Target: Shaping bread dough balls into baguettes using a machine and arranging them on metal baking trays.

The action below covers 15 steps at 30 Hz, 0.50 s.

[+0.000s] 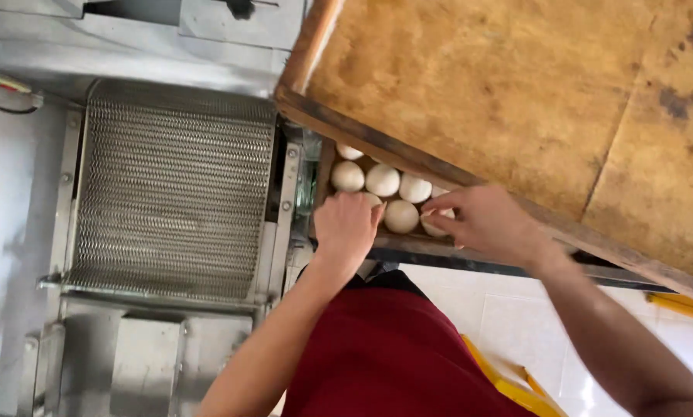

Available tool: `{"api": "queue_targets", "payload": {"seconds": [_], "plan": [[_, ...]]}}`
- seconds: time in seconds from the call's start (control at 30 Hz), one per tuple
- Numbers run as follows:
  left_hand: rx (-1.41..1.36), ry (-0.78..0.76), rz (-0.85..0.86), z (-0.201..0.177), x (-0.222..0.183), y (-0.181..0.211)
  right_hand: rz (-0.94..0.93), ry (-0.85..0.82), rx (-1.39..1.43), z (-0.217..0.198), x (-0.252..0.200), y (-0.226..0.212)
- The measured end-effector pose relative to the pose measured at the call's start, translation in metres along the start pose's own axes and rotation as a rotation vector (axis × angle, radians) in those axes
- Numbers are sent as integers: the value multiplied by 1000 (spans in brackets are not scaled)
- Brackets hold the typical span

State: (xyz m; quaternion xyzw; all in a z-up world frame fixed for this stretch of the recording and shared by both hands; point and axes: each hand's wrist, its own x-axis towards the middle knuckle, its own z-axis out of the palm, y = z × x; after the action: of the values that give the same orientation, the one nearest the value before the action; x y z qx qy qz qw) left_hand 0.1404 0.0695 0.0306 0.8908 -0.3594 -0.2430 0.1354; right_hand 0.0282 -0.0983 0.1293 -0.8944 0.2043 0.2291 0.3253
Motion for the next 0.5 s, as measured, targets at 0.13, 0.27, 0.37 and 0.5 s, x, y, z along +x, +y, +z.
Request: {"api": "queue_targets", "payload": {"seconds": [0.13, 0.27, 0.37, 0.5], "plan": [[50, 50, -92, 28, -4, 8, -45, 181, -15, 50, -2, 25], [-212, 288, -7, 22, -34, 5, 0, 322, -111, 69, 9, 14], [-804, 310, -177, -26, -60, -9, 16, 315, -177, 86, 29, 24], [-1645, 307, 111, -2, -21, -64, -48, 295, -192, 71, 23, 23]]}}
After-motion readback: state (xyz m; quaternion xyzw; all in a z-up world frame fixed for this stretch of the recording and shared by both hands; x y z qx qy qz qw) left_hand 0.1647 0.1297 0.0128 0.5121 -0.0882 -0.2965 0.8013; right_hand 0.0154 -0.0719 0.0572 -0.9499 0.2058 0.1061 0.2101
